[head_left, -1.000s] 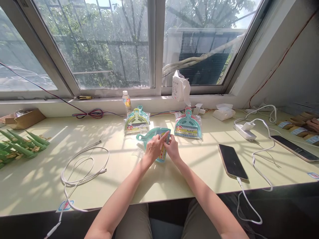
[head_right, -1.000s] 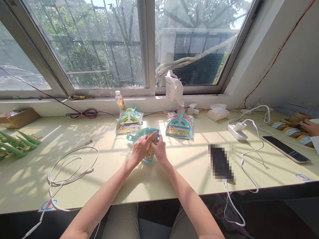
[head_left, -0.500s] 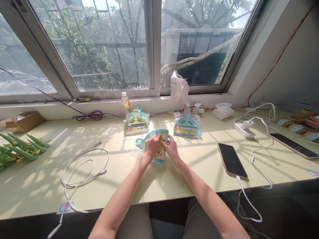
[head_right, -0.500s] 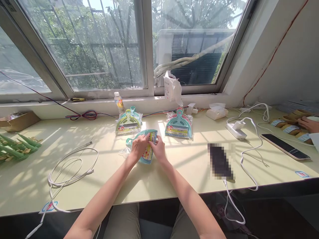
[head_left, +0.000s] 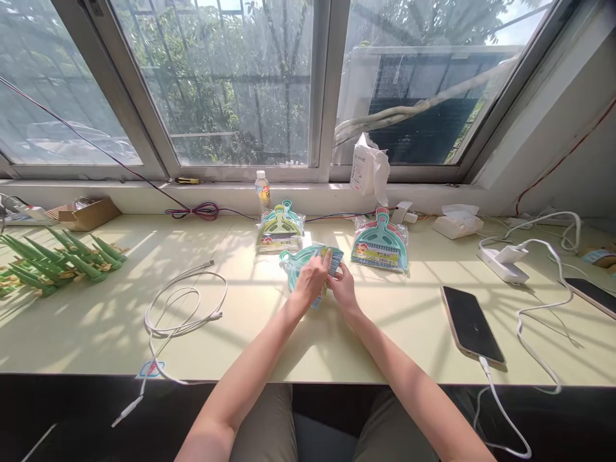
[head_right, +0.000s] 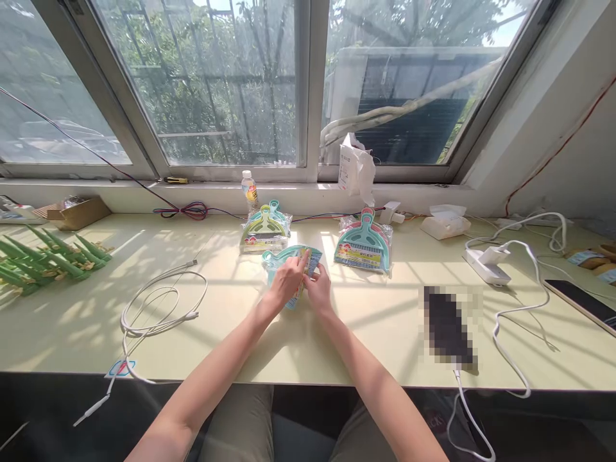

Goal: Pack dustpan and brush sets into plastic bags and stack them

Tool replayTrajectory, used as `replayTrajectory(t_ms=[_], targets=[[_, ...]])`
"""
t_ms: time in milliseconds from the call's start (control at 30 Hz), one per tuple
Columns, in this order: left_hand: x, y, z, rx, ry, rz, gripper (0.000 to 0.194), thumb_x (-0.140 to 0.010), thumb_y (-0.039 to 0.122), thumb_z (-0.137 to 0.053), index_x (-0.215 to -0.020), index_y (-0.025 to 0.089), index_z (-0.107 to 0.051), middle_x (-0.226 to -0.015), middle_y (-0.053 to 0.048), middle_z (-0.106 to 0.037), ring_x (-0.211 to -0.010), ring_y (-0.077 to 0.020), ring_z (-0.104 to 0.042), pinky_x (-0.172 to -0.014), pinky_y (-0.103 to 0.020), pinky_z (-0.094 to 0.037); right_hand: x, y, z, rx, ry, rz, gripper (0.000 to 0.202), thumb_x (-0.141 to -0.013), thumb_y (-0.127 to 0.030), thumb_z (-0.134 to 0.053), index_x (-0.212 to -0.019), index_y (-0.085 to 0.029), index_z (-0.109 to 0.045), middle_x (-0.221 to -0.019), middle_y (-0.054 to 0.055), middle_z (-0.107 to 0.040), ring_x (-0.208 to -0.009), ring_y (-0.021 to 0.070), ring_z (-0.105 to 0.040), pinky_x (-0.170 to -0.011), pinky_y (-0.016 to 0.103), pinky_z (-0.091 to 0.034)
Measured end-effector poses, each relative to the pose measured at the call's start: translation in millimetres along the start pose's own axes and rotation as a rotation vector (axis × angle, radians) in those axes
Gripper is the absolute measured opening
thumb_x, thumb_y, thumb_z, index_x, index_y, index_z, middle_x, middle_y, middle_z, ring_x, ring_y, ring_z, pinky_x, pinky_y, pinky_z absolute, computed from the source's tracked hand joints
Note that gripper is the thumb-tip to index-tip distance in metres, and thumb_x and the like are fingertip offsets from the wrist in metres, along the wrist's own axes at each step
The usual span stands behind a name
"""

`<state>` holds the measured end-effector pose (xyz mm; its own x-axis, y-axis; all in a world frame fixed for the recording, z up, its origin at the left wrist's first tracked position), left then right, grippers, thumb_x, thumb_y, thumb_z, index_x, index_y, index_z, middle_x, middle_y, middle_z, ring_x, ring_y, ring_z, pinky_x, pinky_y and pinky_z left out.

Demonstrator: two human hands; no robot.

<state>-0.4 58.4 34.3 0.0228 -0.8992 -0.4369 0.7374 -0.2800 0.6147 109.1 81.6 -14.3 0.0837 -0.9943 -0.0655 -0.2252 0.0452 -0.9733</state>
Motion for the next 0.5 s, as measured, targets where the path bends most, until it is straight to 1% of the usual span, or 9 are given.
replayTrajectory(t_ms=[100,167,233,267,333,367,433,467,500], targets=[[3,6,-2.4,-0.202,-0.038,-0.069,0.059,-0.092,0.003,-0.044,-0.148,0.018,-0.057,-0.101,-0.014,-0.061,-0.106,-0.0307,-0.061,-0.093,-0.041,-0.051,2,2,8,-0.067,0.135,-0.011,0.067,-0.058,-0.041,-0.083,-0.117,-0.02,-0.059,-0.081,0.004,-0.076,-0.074,0.0229,-0.072,-0.064,0.033,-0.059],[3,5,2.5,-0.269,0.017,-0.058,0.06,-0.093,0.005,-0.047,-0.151,0.019,-0.051,-0.108,-0.013,-0.063,-0.107,-0.0286,-0.062,-0.092,-0.04,-0.053,2,1,17,-0.128,0.244,-0.006,0.07,-0.06,-0.044,-0.082,-0.121,-0.019,-0.056,-0.088,0.006,-0.076,-0.08,0.0242,-0.072,-0.068,0.035,-0.06],[3,5,7.4,-0.245,0.088,-0.041,0.056,-0.095,0.01,-0.05,-0.151,0.018,-0.049,-0.111,-0.013,-0.064,-0.106,-0.0272,-0.063,-0.093,-0.041,-0.055,1,-2,25,-0.177,0.352,0.013,0.075,-0.062,-0.045,-0.081,-0.126,-0.018,-0.052,-0.092,0.008,-0.075,-0.086,0.0253,-0.072,-0.072,0.036,-0.062],[3,4,7.9,-0.211,0.112,-0.036,0.051,-0.096,0.012,-0.052,-0.147,0.017,-0.052,-0.11,-0.013,-0.065,-0.104,-0.0267,-0.064,-0.093,-0.042,-0.055,1,-4,28,-0.196,0.394,0.022,0.077,-0.063,-0.045,-0.08,-0.128,-0.017,-0.05,-0.094,0.009,-0.075,-0.089,0.0257,-0.072,-0.073,0.037,-0.062],[5,6,3.9,-0.143,0.12,-0.036,0.035,-0.097,0.014,-0.052,-0.13,0.016,-0.064,-0.106,-0.013,-0.066,-0.101,-0.0262,-0.065,-0.091,-0.041,-0.057,0,-6,32,-0.221,0.44,0.03,0.077,-0.064,-0.043,-0.079,-0.13,-0.017,-0.048,-0.098,0.009,-0.074,-0.092,0.0258,-0.072,-0.076,0.038,-0.063],[7,8,-0.2,-0.116,0.105,-0.045,0.028,-0.098,0.014,-0.051,-0.119,0.016,-0.069,-0.103,-0.013,-0.066,-0.1,-0.0263,-0.065,-0.089,-0.04,-0.057,-1,-6,32,-0.227,0.447,0.031,0.076,-0.065,-0.043,-0.079,-0.13,-0.017,-0.049,-0.098,0.01,-0.073,-0.092,0.0257,-0.072,-0.076,0.038,-0.063],[12,15,-8.8,-0.052,0.068,-0.088,0.023,-0.098,0.014,-0.049,-0.101,0.018,-0.072,-0.099,-0.012,-0.066,-0.101,-0.0267,-0.066,-0.086,-0.039,-0.058,-2,-7,32,-0.233,0.438,0.042,0.074,-0.066,-0.041,-0.078,-0.129,-0.017,-0.049,-0.101,0.01,-0.072,-0.094,0.0255,-0.071,-0.079,0.038,-0.063],[14,20,-11.0,0.0,0.064,-0.119,0.022,-0.098,0.015,-0.05,-0.098,0.019,-0.072,-0.098,-0.011,-0.066,-0.102,-0.0267,-0.066,-0.087,-0.04,-0.058,-3,-8,33,-0.238,0.434,0.051,0.073,-0.066,-0.041,-0.078,-0.129,-0.017,-0.049,-0.104,0.011,-0.072,-0.095,0.0255,-0.071,-0.08,0.039,-0.063],[16,23,-10.2,0.068,0.089,-0.141,0.019,-0.097,0.017,-0.054,-0.099,0.021,-0.072,-0.1,-0.011,-0.066,-0.105,-0.027,-0.065,-0.09,-0.041,-0.057,-3,-8,34,-0.246,0.442,0.057,0.073,-0.067,-0.041,-0.078,-0.13,-0.017,-0.048,-0.106,0.012,-0.072,-0.097,0.0257,-0.071,-0.082,0.04,-0.063]])
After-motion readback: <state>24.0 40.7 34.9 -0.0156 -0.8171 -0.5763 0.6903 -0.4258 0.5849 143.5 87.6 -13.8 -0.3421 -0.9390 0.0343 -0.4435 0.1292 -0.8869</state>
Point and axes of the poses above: each hand's wrist, its own x-axis away from the middle knuckle, its own z-axis out of the back of the hand, y = z × x, the point moved 5 cm from there along -x, towards the middle knuckle
